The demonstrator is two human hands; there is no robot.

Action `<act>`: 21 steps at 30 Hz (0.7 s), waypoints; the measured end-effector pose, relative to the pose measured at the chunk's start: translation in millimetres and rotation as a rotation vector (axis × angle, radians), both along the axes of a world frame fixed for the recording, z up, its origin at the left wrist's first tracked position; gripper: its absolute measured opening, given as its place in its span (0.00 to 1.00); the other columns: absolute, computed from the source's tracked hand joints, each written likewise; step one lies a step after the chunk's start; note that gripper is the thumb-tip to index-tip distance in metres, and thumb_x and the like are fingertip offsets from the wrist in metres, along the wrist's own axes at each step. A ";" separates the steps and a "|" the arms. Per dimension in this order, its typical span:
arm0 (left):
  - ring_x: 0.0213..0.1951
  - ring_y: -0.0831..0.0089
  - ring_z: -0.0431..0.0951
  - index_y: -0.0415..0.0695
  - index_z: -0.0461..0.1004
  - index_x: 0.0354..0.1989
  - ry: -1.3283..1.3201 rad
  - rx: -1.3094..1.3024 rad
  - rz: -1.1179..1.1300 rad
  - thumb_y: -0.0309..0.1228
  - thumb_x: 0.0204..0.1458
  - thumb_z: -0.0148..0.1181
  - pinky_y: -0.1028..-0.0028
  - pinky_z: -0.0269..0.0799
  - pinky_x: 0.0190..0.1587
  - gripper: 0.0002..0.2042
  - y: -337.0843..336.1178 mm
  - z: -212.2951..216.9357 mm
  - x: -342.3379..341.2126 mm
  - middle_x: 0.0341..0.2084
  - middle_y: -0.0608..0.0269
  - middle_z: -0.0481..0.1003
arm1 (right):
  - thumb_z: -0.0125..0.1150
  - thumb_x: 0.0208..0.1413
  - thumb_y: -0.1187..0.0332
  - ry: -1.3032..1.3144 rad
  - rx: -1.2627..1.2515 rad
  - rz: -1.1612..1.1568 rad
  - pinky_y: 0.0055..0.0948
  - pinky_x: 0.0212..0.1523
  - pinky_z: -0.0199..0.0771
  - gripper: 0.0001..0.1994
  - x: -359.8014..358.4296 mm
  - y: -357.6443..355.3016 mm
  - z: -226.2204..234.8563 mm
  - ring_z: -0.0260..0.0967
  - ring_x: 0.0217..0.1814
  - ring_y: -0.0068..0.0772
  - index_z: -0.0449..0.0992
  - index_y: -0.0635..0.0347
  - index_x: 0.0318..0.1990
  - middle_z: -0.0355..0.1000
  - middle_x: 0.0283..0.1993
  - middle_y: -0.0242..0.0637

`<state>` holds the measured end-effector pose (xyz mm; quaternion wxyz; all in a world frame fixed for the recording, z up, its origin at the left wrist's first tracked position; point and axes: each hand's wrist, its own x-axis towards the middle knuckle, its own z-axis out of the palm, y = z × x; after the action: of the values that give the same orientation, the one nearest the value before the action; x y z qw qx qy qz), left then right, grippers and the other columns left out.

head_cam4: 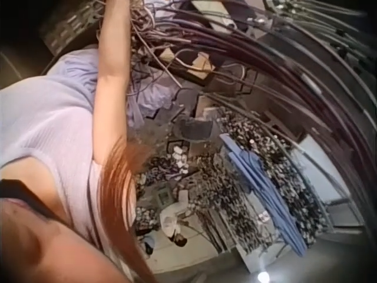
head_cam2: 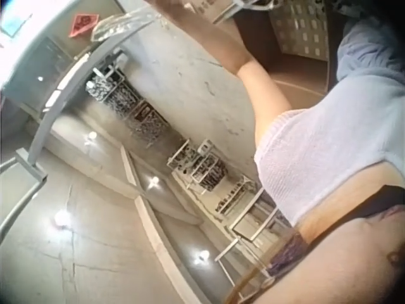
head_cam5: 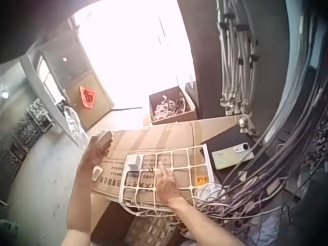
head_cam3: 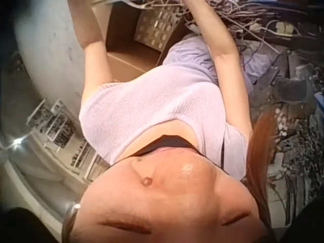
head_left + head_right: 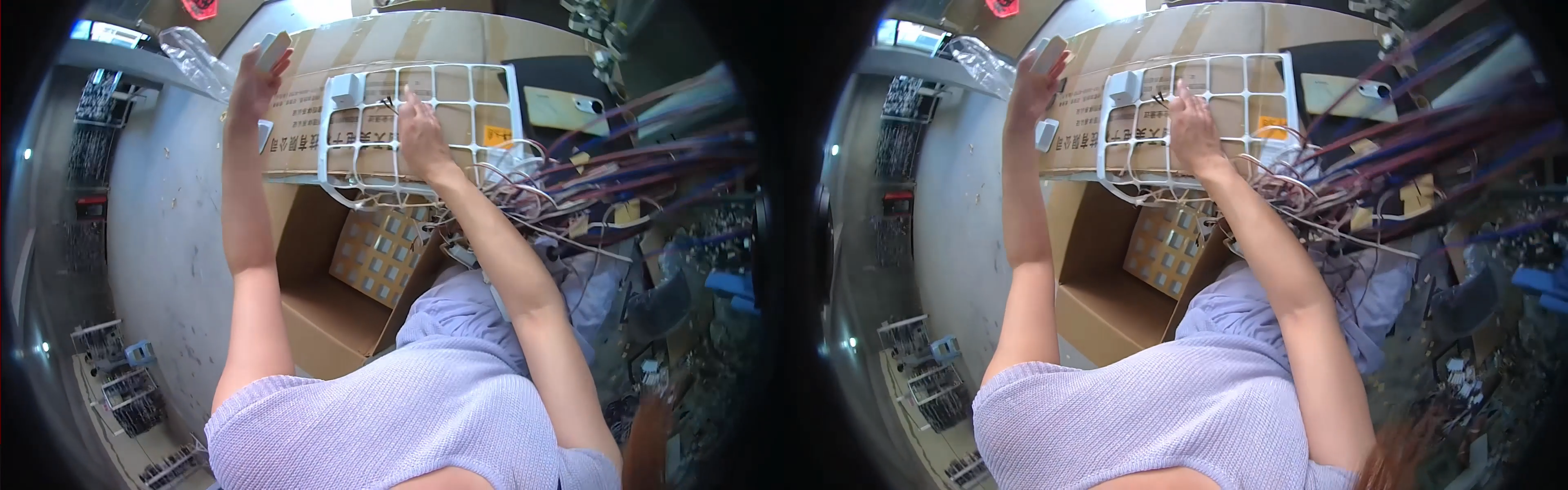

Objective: Assembling electrical wiring harnesses by inserting individual wires into plastic connectors and applying adhesive pads to components.

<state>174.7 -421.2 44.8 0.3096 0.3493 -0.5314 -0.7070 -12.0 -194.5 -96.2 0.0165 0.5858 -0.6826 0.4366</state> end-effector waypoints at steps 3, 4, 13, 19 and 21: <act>0.53 0.68 0.72 0.35 0.65 0.58 0.238 -0.013 -0.050 0.40 0.58 0.50 0.75 0.71 0.49 0.24 49.5 0.0 6.7 0.52 0.50 0.71 | 0.45 0.56 0.75 -0.153 -0.393 0.027 0.40 0.51 0.69 0.10 17.7 12.1 24.7 0.64 0.48 0.57 0.66 0.75 0.41 0.63 0.42 0.56; 0.56 0.66 0.69 0.35 0.65 0.58 0.446 -0.079 -0.103 0.36 0.56 0.54 0.69 0.67 0.55 0.24 84.0 -3.4 13.5 0.54 0.50 0.69 | 0.47 0.56 0.72 -0.236 -0.281 0.063 0.43 0.42 0.71 0.06 27.6 34.2 49.8 0.66 0.44 0.57 0.67 0.67 0.37 0.65 0.38 0.55; 0.37 0.53 0.75 0.41 0.54 0.62 0.617 -0.093 -0.327 0.49 0.31 0.75 0.55 0.73 0.37 0.50 302.2 -19.9 -7.2 0.42 0.47 0.71 | 0.59 0.57 0.71 -0.798 0.111 0.493 0.31 0.32 0.74 0.07 0.7 268.6 127.7 0.76 0.33 0.39 0.74 0.64 0.40 0.75 0.31 0.42; 0.49 0.71 0.74 0.36 0.65 0.56 0.114 0.414 -0.812 0.37 0.30 0.78 0.71 0.67 0.53 0.41 400.8 15.2 -112.1 0.45 0.60 0.73 | 0.58 0.54 0.81 -0.934 0.019 -0.138 0.15 0.32 0.67 0.14 -58.5 374.4 121.2 0.69 0.33 0.15 0.78 0.62 0.48 0.75 0.36 0.32; 0.51 0.71 0.73 0.39 0.59 0.61 0.176 0.676 -0.861 0.30 0.39 0.71 0.68 0.67 0.55 0.38 426.8 12.4 -148.9 0.51 0.60 0.70 | 0.59 0.54 0.81 -0.806 -0.210 -0.310 0.13 0.32 0.64 0.12 -78.2 392.5 116.3 0.68 0.34 0.15 0.78 0.66 0.46 0.74 0.37 0.32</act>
<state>25.8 5.6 57.2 -0.0933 0.1202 -0.3420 -0.9273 -90.2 197.9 20.2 -0.1260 0.2548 -0.6662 0.6895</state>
